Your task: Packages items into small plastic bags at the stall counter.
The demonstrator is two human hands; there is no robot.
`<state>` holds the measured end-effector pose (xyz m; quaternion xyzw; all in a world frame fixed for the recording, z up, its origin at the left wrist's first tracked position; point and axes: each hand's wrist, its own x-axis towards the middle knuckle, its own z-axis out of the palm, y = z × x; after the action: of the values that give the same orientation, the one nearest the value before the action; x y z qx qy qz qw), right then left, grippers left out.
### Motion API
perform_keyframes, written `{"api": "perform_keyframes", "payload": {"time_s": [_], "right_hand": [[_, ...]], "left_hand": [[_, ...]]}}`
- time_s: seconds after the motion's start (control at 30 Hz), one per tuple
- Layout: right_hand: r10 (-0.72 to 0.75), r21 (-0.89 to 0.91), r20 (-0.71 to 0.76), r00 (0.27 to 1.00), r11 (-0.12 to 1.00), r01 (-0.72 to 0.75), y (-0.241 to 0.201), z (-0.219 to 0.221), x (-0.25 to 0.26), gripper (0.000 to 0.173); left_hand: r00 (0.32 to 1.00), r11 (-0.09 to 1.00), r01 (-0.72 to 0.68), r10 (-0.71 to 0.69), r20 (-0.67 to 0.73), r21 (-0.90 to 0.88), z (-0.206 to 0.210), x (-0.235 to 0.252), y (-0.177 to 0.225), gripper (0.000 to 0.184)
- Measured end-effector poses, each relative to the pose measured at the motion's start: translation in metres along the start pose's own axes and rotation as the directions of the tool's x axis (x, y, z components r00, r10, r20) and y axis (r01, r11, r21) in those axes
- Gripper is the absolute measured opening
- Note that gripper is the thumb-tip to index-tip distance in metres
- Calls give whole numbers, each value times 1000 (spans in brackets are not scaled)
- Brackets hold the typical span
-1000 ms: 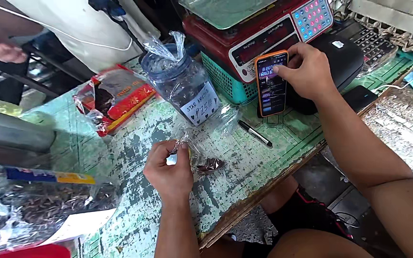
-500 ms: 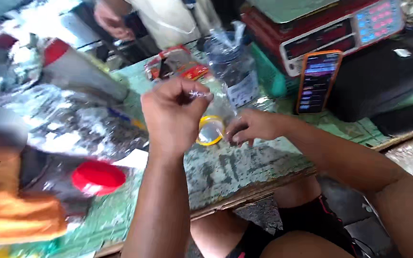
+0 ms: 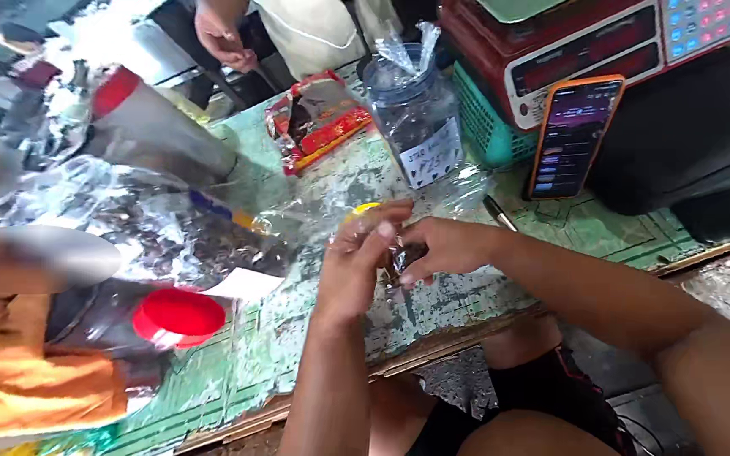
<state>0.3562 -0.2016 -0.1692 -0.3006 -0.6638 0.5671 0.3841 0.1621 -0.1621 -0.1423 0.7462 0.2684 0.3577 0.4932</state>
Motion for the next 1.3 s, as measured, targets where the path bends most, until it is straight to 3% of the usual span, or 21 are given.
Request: {"api": "perform_keyframes", "payload": {"time_s": [0.13,0.3,0.37,0.43,0.47,0.5,0.57,0.6,0.63,0.7,0.77,0.87,0.93,1.03,1.1,1.17,1.2,1.23,1.3], "right_hand": [[14,19,-31,999,1000,-13,1,-6,8,22],[24,-301,-206,978,950,-87,5,-23,15,24],[0,-362,-263,965,927,-99,8,-25,13,25],[-77,-362,-340,937,931,-54,4,-28,9,41],[-112,-332,-378,919,943,-21,0,-31,8,51],[-153,-290,-435,888,957,22,-1,-35,7,49],[-138,-142,-593,793,988,65,-3,-41,6,23],[-59,-19,-618,784,998,60,-4,-41,5,22],[52,109,-567,822,994,12,-5,-40,3,40],[247,325,-312,917,935,-142,-2,-34,-1,74],[295,494,-132,946,848,-195,0,-28,1,83],[310,650,-221,925,753,-97,-4,-22,1,62],[179,633,-258,949,774,26,-5,-25,1,44],[-62,355,-280,958,921,163,-9,-19,-5,23],[-181,-128,-133,975,978,164,-17,-19,-13,16],[-222,-637,-1,975,752,171,-15,-16,-11,17],[-234,-783,6,972,604,150,-10,-12,-7,17],[-244,-862,-11,970,493,114,-6,-9,-4,16],[-248,-925,-92,964,381,9,0,-3,2,14]], "left_hand": [[992,973,-89,105,-66,212,-9,32,30,35],[985,800,-53,141,-101,598,-23,41,73,16],[983,822,-69,154,-103,566,-24,47,80,8],[979,854,-92,172,-111,511,-26,55,84,10],[980,860,-87,165,-112,502,-28,57,87,13],[983,867,-69,142,-113,493,-29,61,91,14],[988,878,-39,104,-110,477,-27,67,96,14],[988,883,-48,110,-107,468,-24,70,96,14],[986,879,-70,133,-103,471,-20,70,96,14],[982,869,-114,173,-78,482,-7,61,93,14],[983,897,-158,182,-20,413,15,37,76,14],[996,982,-81,85,-15,171,42,-5,24,12],[991,998,34,-41,-130,-57,43,-21,-11,9],[942,938,115,-208,-264,-327,22,-31,-32,10],[918,945,149,-241,-313,-292,1,-28,-32,11],[911,968,206,-242,-334,-142,-17,-23,-28,5],[916,974,221,-224,-334,-47,-21,-19,-24,3],[923,973,228,-201,-328,45,-21,-16,-19,2],[935,953,218,-142,-325,210,-9,-7,-7,6]]}}
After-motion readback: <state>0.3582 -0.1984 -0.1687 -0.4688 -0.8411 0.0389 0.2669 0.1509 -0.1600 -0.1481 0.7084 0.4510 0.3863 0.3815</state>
